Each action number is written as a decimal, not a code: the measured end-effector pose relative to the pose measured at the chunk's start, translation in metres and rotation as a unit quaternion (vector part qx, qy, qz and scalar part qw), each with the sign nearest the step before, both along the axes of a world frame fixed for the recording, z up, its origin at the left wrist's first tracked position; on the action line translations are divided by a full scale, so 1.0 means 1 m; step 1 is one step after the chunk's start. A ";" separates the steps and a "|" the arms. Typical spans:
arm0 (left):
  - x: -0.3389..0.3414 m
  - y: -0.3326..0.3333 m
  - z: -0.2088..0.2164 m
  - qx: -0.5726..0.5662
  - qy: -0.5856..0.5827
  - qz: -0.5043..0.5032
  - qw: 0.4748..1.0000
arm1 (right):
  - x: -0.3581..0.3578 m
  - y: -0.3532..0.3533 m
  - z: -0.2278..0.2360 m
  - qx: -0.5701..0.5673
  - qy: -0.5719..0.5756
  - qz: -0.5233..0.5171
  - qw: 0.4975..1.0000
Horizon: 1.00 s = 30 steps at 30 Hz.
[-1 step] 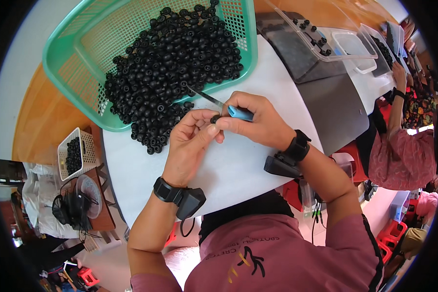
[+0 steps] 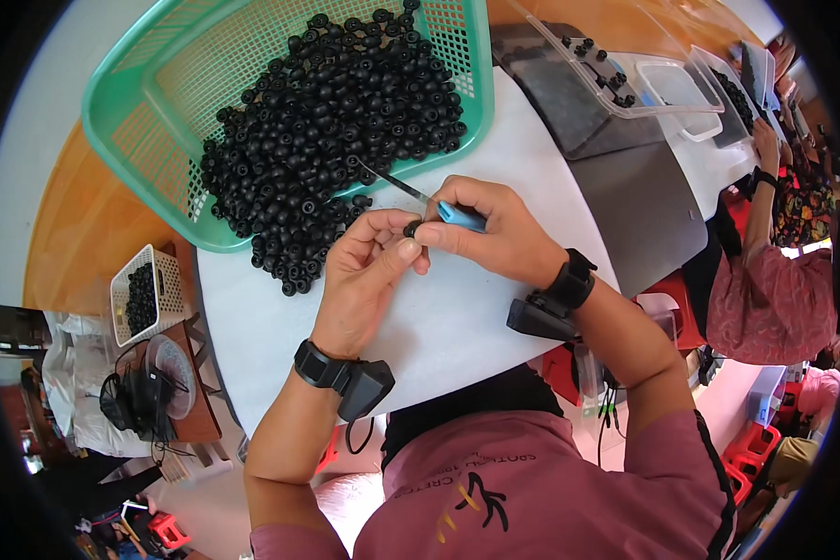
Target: The recorder uses a knife to cut and prepare small black berries at a table.
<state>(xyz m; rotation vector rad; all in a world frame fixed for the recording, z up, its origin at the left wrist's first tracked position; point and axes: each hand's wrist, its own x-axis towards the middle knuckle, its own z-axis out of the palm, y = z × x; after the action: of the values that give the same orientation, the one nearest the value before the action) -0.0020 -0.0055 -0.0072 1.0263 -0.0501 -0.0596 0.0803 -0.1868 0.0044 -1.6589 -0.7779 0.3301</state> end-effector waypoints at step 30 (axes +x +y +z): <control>-0.002 0.001 -0.001 0.019 -0.013 -0.008 1.000 | -0.002 0.000 -0.001 0.054 0.040 0.010 0.998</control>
<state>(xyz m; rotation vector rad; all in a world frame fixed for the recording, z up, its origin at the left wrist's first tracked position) -0.0040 -0.0049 -0.0077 1.0656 -0.0817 -0.0616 0.0785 -0.1863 0.0029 -1.5285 -0.7399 0.3589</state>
